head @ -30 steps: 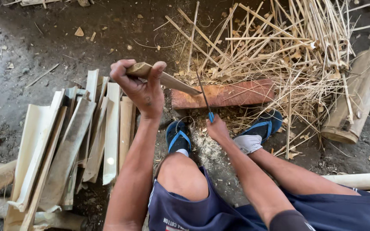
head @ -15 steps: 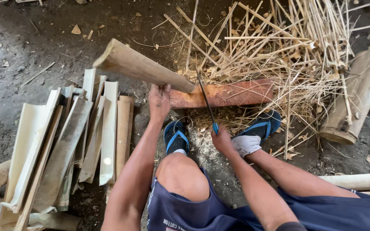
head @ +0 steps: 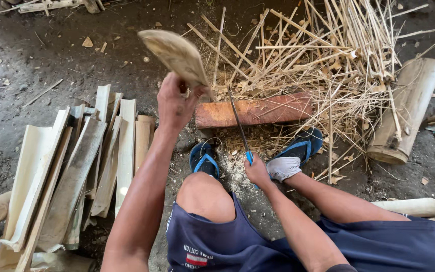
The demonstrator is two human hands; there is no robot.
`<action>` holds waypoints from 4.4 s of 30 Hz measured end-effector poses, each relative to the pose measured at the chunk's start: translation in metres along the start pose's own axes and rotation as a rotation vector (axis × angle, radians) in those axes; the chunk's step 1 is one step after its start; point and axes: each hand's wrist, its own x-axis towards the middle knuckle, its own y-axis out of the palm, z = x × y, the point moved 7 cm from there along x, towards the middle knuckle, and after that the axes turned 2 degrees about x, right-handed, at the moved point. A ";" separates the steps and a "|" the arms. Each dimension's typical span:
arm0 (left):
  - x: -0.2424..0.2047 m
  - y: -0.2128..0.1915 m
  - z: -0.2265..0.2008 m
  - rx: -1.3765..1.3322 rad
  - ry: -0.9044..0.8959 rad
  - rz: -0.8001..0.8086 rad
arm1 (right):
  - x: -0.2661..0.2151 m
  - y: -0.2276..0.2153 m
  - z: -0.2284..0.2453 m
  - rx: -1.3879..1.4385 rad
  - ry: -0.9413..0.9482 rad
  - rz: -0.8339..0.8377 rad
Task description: The person uses a knife to split bamboo strips into thinner slats. They hold the bamboo against a wooden block and repeatedly push the knife through the material, separating it into smaller pieces.
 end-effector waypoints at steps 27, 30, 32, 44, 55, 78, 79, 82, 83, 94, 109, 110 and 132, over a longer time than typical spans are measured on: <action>-0.012 -0.067 -0.039 -0.884 0.094 -0.551 | -0.023 -0.002 0.201 0.059 -0.236 -0.003; -0.008 -0.077 -0.025 -0.845 0.044 -0.615 | -0.020 0.005 0.197 0.032 -0.257 0.059; -0.009 -0.077 -0.024 -0.836 0.015 -0.625 | -0.032 0.014 0.194 0.030 -0.385 0.020; 0.004 -0.070 -0.034 -0.869 0.123 -0.410 | 0.003 -0.014 0.139 -0.021 -0.067 0.118; -0.006 -0.072 -0.017 -0.992 0.170 -0.162 | -0.062 -0.061 0.241 -0.040 -0.241 0.184; -0.006 -0.074 -0.048 -0.668 0.182 -0.233 | -0.003 -0.006 0.059 -0.026 0.099 0.095; -0.006 -0.074 -0.054 -0.542 0.208 -0.233 | -0.008 -0.012 0.079 -0.022 0.048 0.108; -0.013 -0.064 -0.057 -0.239 0.197 -0.135 | -0.032 -0.035 0.149 0.016 -0.127 0.115; -0.014 -0.060 -0.054 -0.230 0.173 -0.153 | -0.043 -0.042 0.173 0.036 -0.188 0.113; -0.015 -0.051 -0.036 -0.300 0.061 -0.273 | -0.056 -0.044 0.222 -0.052 -0.113 0.176; 0.008 -0.034 -0.013 -0.526 -0.276 -0.146 | 0.020 0.003 0.077 -0.155 -0.037 0.054; 0.008 -0.033 -0.015 -0.483 -0.222 -0.208 | 0.013 -0.004 0.098 -0.188 -0.144 -0.009; -0.014 -0.034 0.010 -0.486 -0.107 -0.521 | 0.030 0.020 0.087 0.017 0.018 -0.041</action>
